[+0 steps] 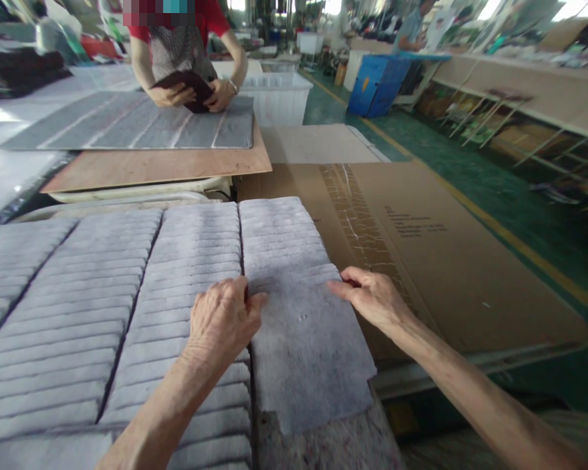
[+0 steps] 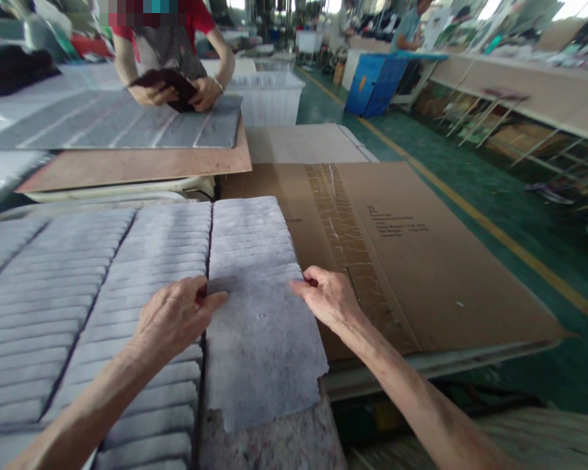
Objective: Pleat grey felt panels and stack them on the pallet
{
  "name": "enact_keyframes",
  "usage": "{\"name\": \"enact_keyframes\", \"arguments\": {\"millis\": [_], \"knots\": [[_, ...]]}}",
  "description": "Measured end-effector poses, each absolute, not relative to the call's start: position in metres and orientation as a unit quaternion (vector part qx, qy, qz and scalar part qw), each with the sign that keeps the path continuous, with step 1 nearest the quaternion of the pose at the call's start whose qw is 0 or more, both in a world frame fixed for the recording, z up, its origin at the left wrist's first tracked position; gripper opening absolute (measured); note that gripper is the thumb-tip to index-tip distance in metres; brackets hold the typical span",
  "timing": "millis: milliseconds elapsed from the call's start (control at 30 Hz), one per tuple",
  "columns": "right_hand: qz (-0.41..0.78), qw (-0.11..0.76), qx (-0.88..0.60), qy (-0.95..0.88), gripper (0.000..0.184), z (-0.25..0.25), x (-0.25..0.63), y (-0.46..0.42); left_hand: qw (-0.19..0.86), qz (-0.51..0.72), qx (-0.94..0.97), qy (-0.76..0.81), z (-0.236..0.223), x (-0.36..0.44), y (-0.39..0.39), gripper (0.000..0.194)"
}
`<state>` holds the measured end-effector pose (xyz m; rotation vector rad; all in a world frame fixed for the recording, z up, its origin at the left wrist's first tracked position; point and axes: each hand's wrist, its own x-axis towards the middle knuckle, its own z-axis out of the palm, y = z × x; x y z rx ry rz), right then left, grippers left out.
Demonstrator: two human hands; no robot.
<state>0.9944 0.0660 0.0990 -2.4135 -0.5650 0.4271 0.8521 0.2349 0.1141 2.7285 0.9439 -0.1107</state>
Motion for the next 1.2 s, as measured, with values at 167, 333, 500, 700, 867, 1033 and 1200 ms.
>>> {"name": "enact_keyframes", "arguments": {"millis": [167,333,500,700,867,1033,1200], "knots": [[0.154,0.353,-0.905,-0.181,0.023,0.094,0.990,0.066,0.142,-0.046,0.924,0.352,0.115,0.853,0.237,0.026],[0.146,0.369,-0.901,-0.174,0.021,0.093,0.992,0.068,0.157,-0.070,0.915,0.364,0.119,0.857,0.239,0.027],[0.142,0.356,-0.908,-0.170,0.019,0.095,0.992,0.070,0.151,-0.063,0.917,0.364,0.118,0.858,0.239,0.024],[0.104,0.326,-0.921,-0.186,0.017,0.088,0.987,0.070,0.110,-0.049,0.926,0.358,0.112,0.856,0.234,0.024],[-0.049,0.302,-0.908,-0.286,0.019,0.090,0.981,0.063,0.045,0.099,0.940,0.323,0.104,0.844,0.226,0.024],[-0.001,0.264,-0.873,-0.411,0.028,0.092,0.992,0.061,0.061,0.084,0.964,0.245,0.099,0.840,0.225,0.021],[0.066,0.267,-0.888,-0.369,0.025,0.090,1.004,0.067,0.144,0.028,0.948,0.281,0.101,0.848,0.233,0.018]]}}
